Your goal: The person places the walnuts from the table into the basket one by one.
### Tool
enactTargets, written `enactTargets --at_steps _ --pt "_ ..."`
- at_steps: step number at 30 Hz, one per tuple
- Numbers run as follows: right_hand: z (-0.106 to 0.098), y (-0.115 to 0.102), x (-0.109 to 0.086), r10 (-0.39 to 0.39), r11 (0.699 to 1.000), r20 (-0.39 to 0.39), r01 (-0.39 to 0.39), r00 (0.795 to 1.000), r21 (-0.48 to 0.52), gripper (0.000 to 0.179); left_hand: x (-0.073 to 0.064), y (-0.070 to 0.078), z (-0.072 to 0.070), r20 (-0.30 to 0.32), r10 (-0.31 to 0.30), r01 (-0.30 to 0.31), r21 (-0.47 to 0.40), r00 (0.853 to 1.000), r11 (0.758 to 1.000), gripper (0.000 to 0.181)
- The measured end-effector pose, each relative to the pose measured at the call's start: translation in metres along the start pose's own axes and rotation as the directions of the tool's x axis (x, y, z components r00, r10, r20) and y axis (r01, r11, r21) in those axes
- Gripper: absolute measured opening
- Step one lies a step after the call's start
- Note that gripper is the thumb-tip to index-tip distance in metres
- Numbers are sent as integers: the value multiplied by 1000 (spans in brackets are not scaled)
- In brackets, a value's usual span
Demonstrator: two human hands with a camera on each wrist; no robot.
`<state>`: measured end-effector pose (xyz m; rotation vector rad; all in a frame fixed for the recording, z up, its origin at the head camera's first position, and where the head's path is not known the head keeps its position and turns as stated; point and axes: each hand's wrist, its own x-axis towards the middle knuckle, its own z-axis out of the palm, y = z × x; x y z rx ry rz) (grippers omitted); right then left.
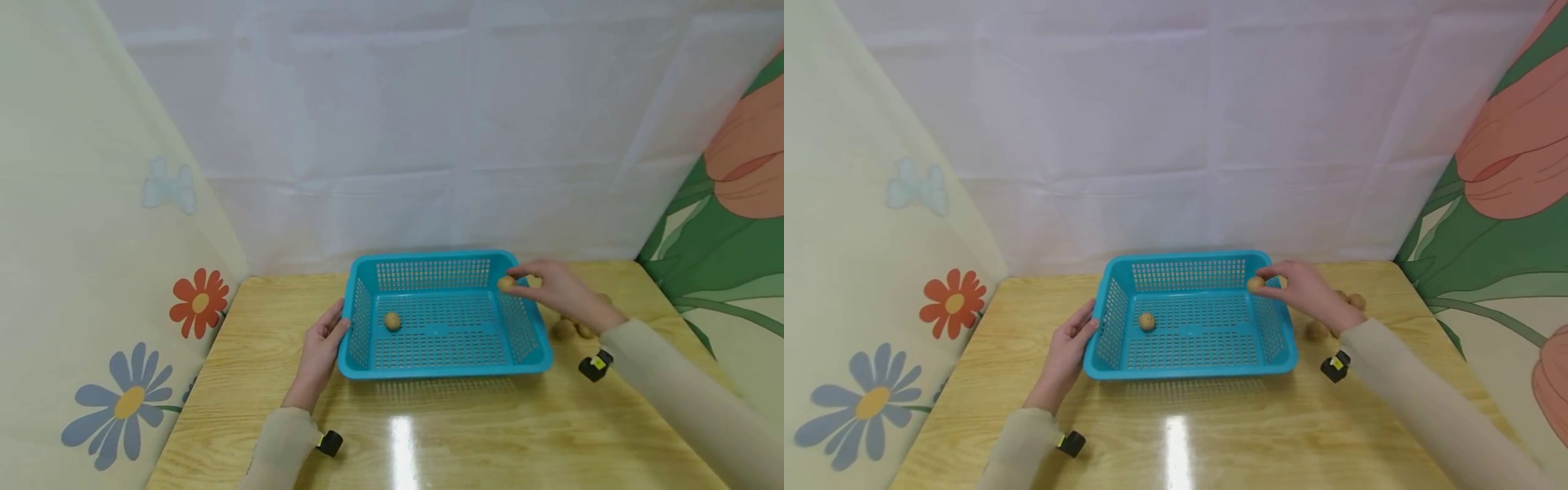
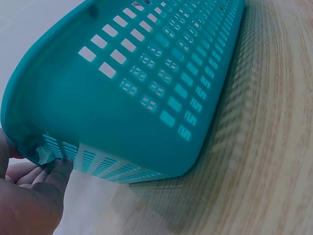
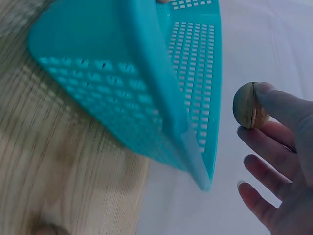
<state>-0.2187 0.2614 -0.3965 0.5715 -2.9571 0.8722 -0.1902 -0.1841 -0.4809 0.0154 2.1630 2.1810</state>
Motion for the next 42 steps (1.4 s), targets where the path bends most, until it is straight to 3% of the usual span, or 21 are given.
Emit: enactTargets --at_steps 8,17,24,30,42 --pt "20 -20 35 -115 993 12 115 993 42 41 1 -1 0 -3 1 -1 -3 1000 1000 55" --pt "46 -38 72 -142 975 122 117 982 189 45 0 -2 -2 -2 -11 11 -5 1000 1000 55" --pt "79 -49 95 -244 966 244 213 939 145 38 -2 -2 -1 -9 -12 12 -13 1000 1000 55" --pt "107 -54 107 -249 967 354 212 901 141 39 -3 -3 1 -19 -10 10 -11 1000 1000 54" --pt "144 -61 121 -261 964 425 253 867 76 33 -2 -1 1 -12 -4 4 2 1000 1000 54"
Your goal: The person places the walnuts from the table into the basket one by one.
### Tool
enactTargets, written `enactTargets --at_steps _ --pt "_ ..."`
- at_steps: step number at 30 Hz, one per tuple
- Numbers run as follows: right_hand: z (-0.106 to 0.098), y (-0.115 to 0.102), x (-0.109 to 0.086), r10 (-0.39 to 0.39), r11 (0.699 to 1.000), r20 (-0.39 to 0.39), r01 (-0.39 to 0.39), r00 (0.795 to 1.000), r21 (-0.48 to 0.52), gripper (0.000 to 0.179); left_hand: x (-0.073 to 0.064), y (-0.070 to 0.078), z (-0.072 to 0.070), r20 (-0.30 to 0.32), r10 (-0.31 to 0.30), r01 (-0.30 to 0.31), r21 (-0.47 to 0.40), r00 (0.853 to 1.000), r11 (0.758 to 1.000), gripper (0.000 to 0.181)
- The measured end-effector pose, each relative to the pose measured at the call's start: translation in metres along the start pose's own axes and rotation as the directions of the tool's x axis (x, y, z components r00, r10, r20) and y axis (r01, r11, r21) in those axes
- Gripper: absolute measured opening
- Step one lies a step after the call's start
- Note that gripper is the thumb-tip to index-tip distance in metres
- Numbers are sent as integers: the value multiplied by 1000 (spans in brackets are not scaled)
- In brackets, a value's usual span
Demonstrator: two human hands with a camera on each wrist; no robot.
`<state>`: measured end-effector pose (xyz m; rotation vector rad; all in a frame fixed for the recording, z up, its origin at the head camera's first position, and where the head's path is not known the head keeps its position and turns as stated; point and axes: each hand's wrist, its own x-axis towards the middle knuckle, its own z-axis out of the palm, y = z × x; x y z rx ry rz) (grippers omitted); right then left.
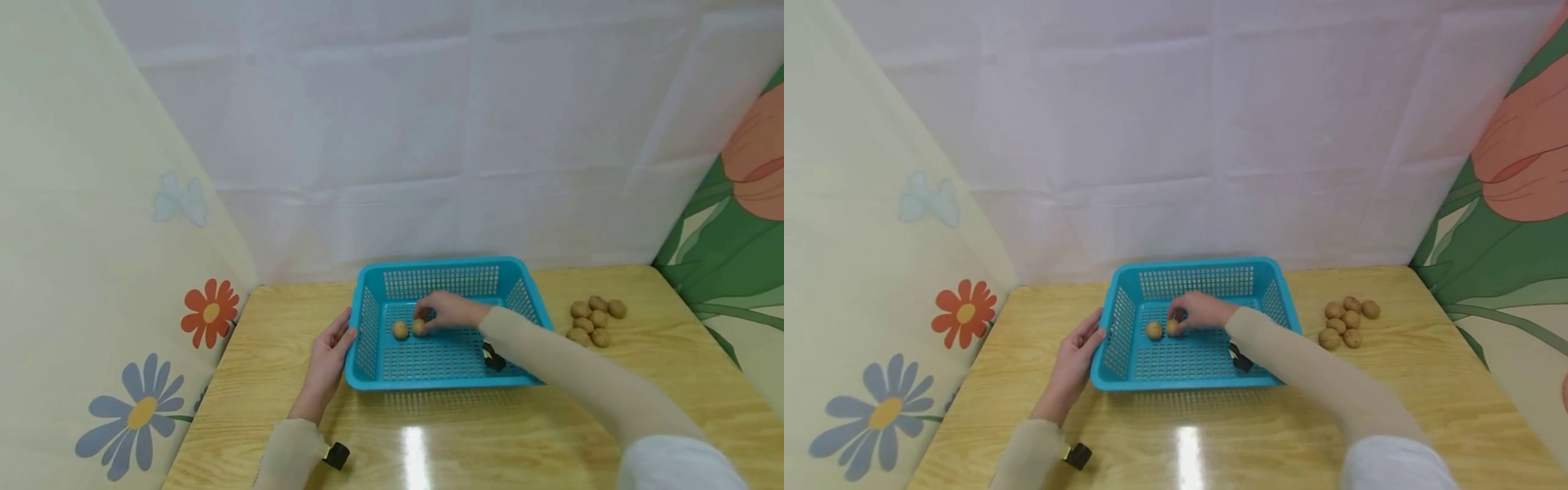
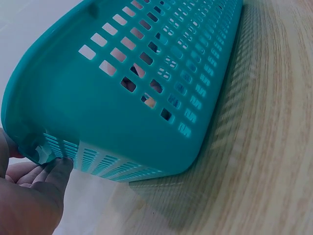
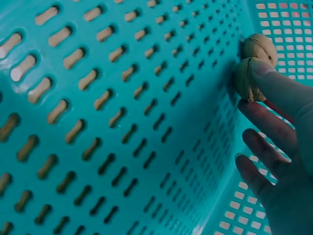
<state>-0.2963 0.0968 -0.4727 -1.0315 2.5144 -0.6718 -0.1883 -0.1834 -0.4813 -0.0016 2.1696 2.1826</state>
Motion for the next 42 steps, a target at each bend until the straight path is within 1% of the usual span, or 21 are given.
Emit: enactTargets --at_steps 4,7,12,17,22,29,32,37,40,42 --pt "5 2 3 21 1000 2 -21 1000 7 30 -1 -1 0 -1 12 -12 4 1000 1000 55" --pt "4 2 1 31 999 -1 -31 1000 28 35 -1 -1 0 -4 13 -13 1 1000 1000 54" --pt "-5 0 -10 47 997 -10 -47 999 63 43 0 0 0 2 9 -9 -3 1000 1000 54" --pt "-22 0 -31 80 991 -21 -77 997 113 41 0 -1 1 7 4 -4 -8 1000 1000 54" --pt "-43 3 -52 95 988 -44 -89 995 127 44 0 0 0 3 6 -6 -9 1000 1000 55" --pt "-67 4 -89 89 990 -153 -70 984 124 41 0 1 0 -1 8 -8 5 1000 1000 55" --pt "-73 6 -103 78 991 -189 -55 979 125 41 1 1 1 -7 -6 6 1 1000 1000 55" --pt "-78 13 -130 54 994 -244 -29 968 102 37 1 2 1 -2 -4 4 2 1000 1000 55" --pt "-79 19 -149 57 996 -279 -35 958 82 32 0 2 1 5 3 -3 -2 1000 1000 55" --pt "-79 22 -162 73 996 -294 -55 953 70 31 0 2 0 4 1 -1 -2 1000 1000 55"
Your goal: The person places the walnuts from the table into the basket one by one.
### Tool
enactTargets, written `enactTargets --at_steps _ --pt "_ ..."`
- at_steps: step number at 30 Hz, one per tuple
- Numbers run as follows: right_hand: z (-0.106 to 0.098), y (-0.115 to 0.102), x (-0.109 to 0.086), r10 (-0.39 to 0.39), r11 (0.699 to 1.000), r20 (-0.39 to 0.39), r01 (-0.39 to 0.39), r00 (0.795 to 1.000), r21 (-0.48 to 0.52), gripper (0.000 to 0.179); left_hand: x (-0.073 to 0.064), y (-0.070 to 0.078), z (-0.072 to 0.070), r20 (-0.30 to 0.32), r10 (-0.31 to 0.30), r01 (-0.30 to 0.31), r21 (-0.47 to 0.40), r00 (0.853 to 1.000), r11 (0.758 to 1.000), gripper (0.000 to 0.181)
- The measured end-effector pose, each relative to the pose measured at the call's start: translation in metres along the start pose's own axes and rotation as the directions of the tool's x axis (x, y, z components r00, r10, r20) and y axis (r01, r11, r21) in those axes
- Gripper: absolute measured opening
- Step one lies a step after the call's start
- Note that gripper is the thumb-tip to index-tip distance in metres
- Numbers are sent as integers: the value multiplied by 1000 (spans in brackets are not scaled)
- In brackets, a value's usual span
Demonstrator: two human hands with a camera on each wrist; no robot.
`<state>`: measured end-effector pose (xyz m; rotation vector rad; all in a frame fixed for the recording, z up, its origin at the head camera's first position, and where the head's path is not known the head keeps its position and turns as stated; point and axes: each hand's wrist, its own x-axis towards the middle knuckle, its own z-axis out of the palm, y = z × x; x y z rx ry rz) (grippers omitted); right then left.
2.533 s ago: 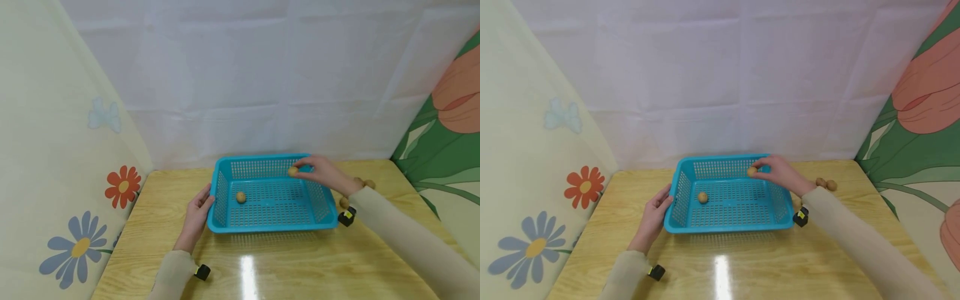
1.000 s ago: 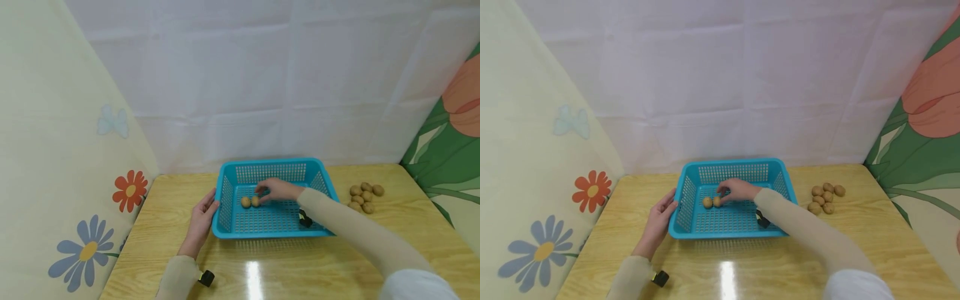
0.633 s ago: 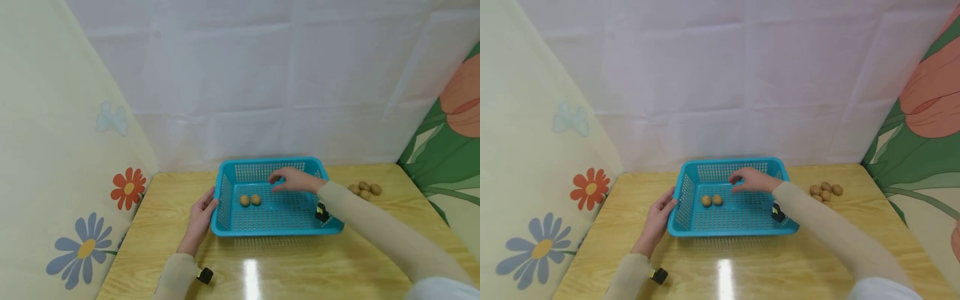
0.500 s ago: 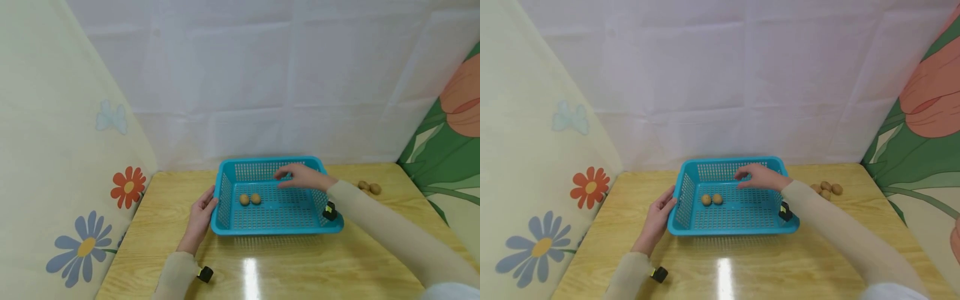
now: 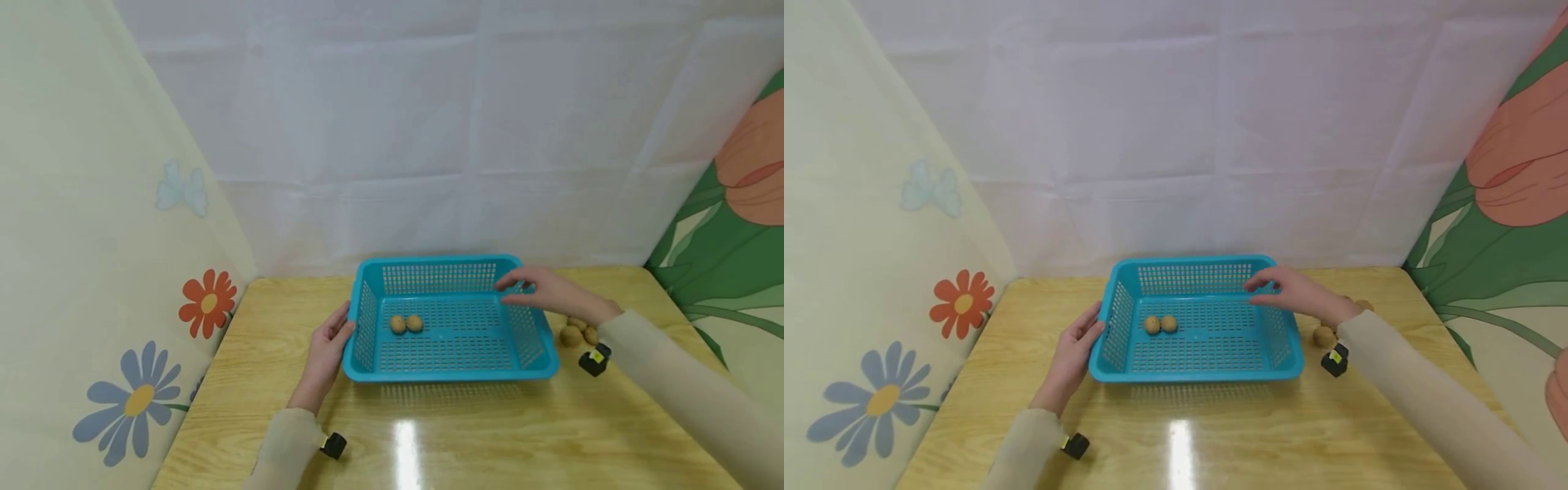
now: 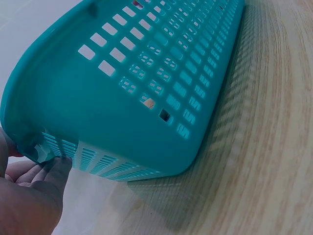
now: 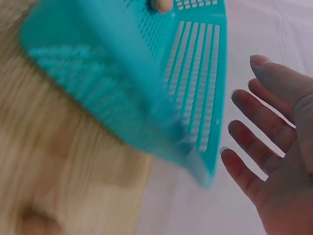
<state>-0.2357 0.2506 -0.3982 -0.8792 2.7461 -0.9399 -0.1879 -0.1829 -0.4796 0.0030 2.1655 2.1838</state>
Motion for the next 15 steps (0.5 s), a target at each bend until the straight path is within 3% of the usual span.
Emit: enactTargets --at_steps 7,15 --pt "-10 18 -42 113 993 -59 -115 992 -28 35 -1 -2 0 -5 -15 15 0 1000 1000 55" --pt "-17 45 -86 139 990 -119 -139 983 4 29 1 -3 0 -1 5 -5 -1 1000 1000 55"
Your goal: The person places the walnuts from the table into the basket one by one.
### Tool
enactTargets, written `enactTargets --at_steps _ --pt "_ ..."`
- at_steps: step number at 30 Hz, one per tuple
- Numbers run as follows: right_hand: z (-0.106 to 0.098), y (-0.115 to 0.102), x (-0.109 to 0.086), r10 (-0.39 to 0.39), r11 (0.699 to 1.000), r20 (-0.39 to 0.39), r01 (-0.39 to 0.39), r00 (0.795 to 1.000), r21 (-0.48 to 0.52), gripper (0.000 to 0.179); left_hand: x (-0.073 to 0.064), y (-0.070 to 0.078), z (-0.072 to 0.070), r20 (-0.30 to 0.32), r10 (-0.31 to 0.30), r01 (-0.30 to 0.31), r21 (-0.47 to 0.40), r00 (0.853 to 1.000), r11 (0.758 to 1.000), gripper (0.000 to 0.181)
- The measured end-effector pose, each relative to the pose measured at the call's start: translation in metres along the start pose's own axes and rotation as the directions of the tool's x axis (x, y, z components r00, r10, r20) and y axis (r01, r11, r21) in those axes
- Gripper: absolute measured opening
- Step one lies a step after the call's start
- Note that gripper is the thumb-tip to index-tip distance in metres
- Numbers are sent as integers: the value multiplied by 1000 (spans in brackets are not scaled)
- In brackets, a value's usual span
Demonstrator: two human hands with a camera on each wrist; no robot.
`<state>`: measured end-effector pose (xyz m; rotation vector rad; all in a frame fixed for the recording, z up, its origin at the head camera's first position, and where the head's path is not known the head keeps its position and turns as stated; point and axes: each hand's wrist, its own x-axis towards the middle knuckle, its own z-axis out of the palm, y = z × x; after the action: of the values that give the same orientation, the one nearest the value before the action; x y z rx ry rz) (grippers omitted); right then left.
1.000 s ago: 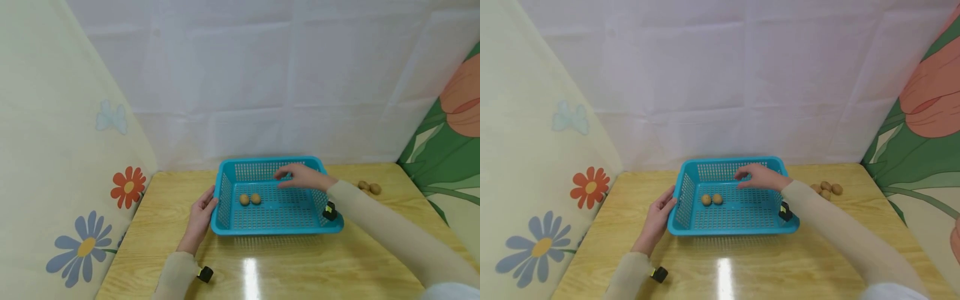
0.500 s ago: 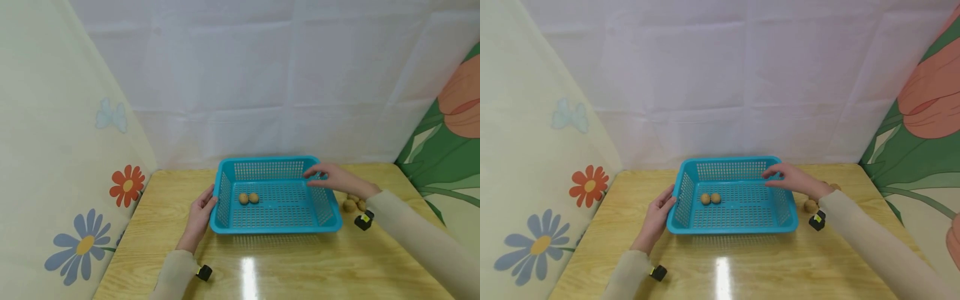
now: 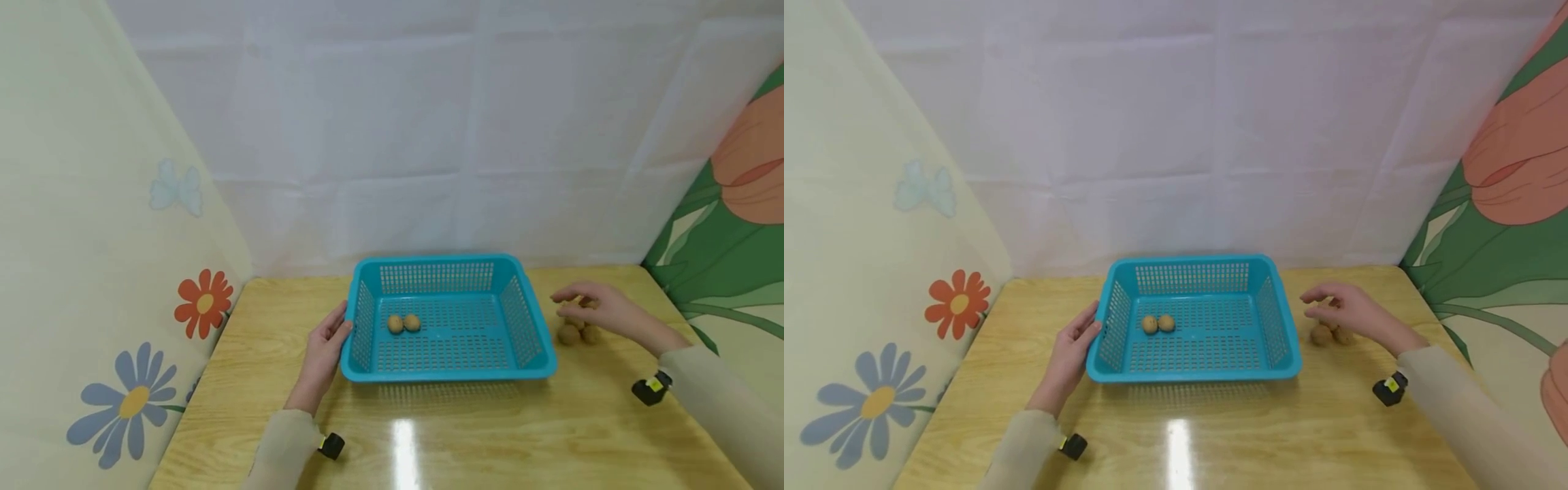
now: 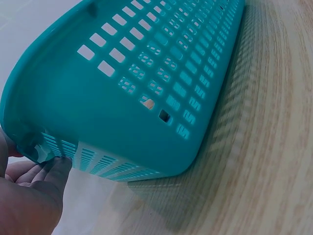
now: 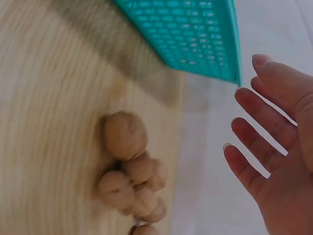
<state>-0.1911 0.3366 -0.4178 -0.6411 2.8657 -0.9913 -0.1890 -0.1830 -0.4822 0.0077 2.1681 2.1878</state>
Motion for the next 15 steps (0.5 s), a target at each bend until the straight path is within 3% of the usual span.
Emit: enactTargets --at_steps 4,15 --pt "1 16 -15 -2 1000 -47 0 999 -27 27 1 1 0 1 0 0 -6 1000 1000 55" --pt "7 50 -42 83 994 -71 -87 994 -62 30 2 -1 0 -1 7 -7 -13 1000 1000 55"
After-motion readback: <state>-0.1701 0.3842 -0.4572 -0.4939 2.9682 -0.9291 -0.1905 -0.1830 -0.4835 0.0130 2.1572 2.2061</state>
